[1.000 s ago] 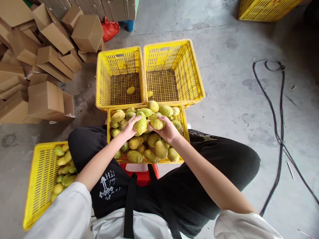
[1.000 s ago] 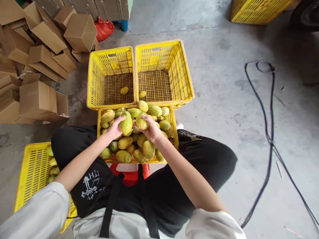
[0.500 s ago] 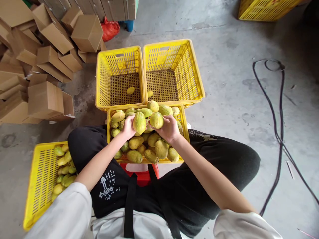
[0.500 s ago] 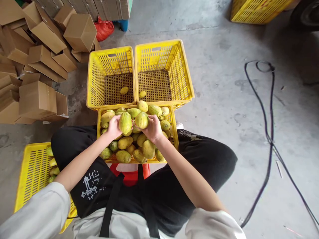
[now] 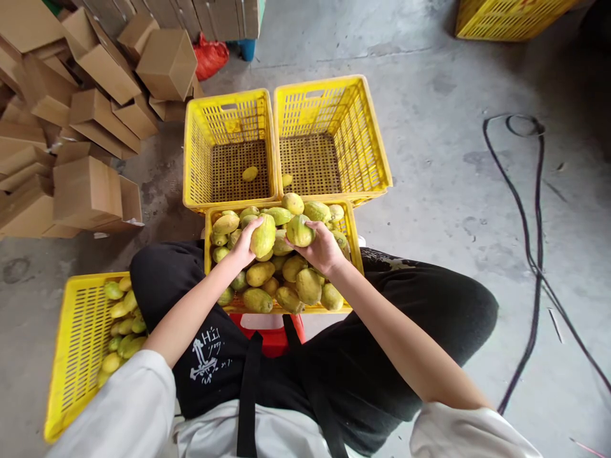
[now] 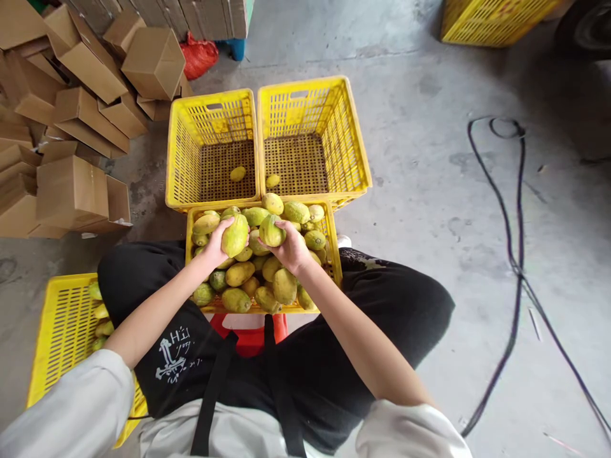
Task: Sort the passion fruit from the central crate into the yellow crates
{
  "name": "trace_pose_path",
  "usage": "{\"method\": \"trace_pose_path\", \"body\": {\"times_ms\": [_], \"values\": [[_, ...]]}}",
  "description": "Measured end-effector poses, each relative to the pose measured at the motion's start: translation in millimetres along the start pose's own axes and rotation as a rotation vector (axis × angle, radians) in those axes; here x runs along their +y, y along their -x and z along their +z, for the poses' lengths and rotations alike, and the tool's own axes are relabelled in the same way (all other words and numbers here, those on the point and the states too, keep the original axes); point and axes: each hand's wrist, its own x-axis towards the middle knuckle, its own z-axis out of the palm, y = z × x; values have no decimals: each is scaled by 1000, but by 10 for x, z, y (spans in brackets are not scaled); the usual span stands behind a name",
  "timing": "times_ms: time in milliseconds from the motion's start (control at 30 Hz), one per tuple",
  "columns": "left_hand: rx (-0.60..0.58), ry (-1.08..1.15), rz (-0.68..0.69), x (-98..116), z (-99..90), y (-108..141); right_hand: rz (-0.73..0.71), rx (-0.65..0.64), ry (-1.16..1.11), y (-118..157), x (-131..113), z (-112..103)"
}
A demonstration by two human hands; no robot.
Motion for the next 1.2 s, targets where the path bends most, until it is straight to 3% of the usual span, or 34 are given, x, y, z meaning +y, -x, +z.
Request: {"method": "trace_pose_path", "body": {"times_ms": [333,567,1000,1200], "values": [[-27,69,-66,57,56,41,-7,-73,54,14,23,-13],[-38,163,24,38,30,-5,6,-60,77,31,24,10],[26,56,-18,47,28,0,33,-134,4,17,26,15],[-41,11,36,35,34,25,39,-86,75,29,27,29]]}}
